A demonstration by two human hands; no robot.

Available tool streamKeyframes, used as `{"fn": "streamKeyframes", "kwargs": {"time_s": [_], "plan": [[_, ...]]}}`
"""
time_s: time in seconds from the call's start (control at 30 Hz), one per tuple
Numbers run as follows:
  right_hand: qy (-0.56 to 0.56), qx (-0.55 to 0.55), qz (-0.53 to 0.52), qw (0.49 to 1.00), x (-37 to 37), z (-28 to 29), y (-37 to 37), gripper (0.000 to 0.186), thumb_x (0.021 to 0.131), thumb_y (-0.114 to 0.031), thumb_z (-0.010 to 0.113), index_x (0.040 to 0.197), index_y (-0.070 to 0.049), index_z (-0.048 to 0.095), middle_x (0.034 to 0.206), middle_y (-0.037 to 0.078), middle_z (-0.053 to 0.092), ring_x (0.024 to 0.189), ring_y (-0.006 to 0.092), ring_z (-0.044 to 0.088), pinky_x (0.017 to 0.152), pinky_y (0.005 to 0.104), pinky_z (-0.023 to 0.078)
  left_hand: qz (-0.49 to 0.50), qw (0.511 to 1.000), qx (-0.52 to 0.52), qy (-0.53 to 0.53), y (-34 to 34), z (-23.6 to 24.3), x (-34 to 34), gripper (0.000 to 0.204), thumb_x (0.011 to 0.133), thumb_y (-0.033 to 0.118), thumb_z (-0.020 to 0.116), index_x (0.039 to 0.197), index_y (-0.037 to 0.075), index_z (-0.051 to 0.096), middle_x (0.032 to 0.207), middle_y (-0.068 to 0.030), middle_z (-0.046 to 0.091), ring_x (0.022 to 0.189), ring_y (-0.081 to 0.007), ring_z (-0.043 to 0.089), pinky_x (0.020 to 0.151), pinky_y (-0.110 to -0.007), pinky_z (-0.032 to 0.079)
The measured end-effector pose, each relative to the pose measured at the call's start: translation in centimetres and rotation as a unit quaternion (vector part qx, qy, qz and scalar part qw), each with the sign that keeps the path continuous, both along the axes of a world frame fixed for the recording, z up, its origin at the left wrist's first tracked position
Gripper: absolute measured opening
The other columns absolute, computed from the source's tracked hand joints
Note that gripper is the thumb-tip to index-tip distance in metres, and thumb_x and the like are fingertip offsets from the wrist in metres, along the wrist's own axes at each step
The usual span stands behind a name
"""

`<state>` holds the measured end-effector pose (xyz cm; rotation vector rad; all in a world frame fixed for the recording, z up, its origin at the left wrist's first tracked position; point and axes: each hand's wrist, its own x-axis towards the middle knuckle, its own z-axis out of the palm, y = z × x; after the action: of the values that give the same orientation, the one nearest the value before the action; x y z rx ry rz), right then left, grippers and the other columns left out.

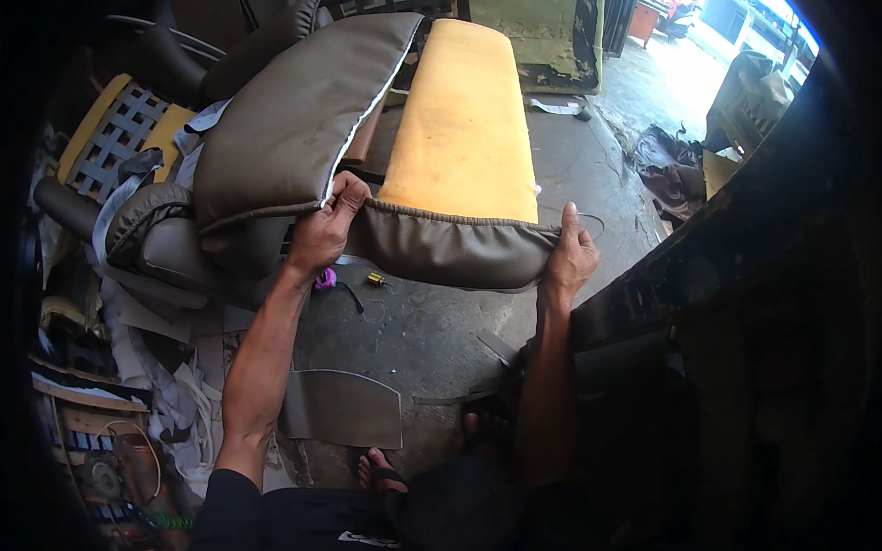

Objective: The person cuts a section of fabric with scissors and fits it onto a padded chair component, then trims the excess fabric from the edges.

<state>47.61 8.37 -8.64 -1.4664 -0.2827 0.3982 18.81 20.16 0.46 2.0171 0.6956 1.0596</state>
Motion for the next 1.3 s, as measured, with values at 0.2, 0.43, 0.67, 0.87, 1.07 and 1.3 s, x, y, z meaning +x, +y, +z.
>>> {"fn": "streamKeyframes", "kwargs": {"time_s": [0.2, 0.43, 0.67, 0.87, 1.07, 1.3], "plan": [[0.059, 0.095, 0.005, 0.994, -0.5, -3.0, 0.6, 0.044, 0.097, -0.04, 0.064, 0.067, -0.008, 0.06, 0.063, -0.002, 0.056, 0.052, 0.0075, 0.045, 0.049, 0.0261, 0.037, 0.124, 0.974, 0.185, 0.031, 1.4, -2.7, 0.3, 0.036, 0.099, 0.027, 0.061, 0.074, 0.002, 0.055, 0.062, -0.0023, 0.046, 0.059, -0.0158, 0.043, 0.059, -0.033, 0.039], [0.231, 0.125, 0.16, 0.952, -1.2, -5.8, 2.9, 0.051, 0.099, -0.046, 0.057, 0.095, 0.003, 0.071, 0.086, 0.009, 0.069, 0.074, 0.0145, 0.064, 0.069, 0.0303, 0.051, 0.25, 0.929, 0.233, 0.141, 1.5, -4.9, 2.0, 0.041, 0.103, 0.035, 0.053, 0.083, 0.001, 0.064, 0.069, -0.0175, 0.06, 0.062, -0.0281, 0.056, 0.061, -0.039, 0.045], [0.296, 0.293, 0.234, 0.879, -1.4, -5.7, 3.8, 0.054, 0.099, -0.048, 0.056, 0.114, 0.004, 0.063, 0.103, 0.013, 0.068, 0.084, 0.0183, 0.067, 0.081, 0.0305, 0.053, 0.169, 0.985, -0.02, -0.021, 1.5, -6.4, 3.4, 0.052, 0.106, 0.046, 0.041, 0.096, 0.0, 0.064, 0.075, -0.0135, 0.063, 0.071, -0.0211, 0.058, 0.07, -0.036, 0.047], [0.319, 0.314, 0.25, 0.858, -2.0, -5.8, 4.1, 0.062, 0.099, -0.051, 0.053, 0.124, 0.005, 0.059, 0.113, 0.017, 0.068, 0.09, 0.0219, 0.069, 0.087, 0.0318, 0.054, 0.239, 0.968, 0.069, 0.019, 0.8, -7.7, 1.8, 0.046, 0.106, 0.045, 0.041, 0.103, 0.001, 0.057, 0.084, -0.0089, 0.058, 0.08, -0.0138, 0.052, 0.074, -0.034, 0.045], [0.192, 0.13, 0.198, 0.952, 3.1, -8.6, 2.7, 0.064, 0.099, -0.061, 0.042, 0.088, -0.003, 0.066, 0.081, 0.007, 0.07, 0.071, 0.013, 0.063, 0.069, 0.0254, 0.05, 0.136, 0.88, -0.433, -0.139, -4.3, -8.6, -0.4, 0.065, 0.095, 0.063, 0.052, 0.134, 0.011, 0.049, 0.125, -0.0035, 0.057, 0.109, -0.0208, 0.055, 0.092, -0.04, 0.043], [0.167, 0.266, 0.189, 0.93, -2.2, -3.6, -0.3, 0.033, 0.101, -0.036, 0.058, 0.104, -0.003, 0.064, 0.097, 0.006, 0.07, 0.081, 0.011, 0.064, 0.076, 0.0264, 0.052, 0.001, 0.866, -0.433, -0.251, -5.4, -5.4, -1.4, 0.041, 0.095, 0.038, 0.066, 0.125, 0.011, 0.061, 0.123, -0.0026, 0.065, 0.113, -0.0174, 0.057, 0.101, -0.038, 0.039]]}}
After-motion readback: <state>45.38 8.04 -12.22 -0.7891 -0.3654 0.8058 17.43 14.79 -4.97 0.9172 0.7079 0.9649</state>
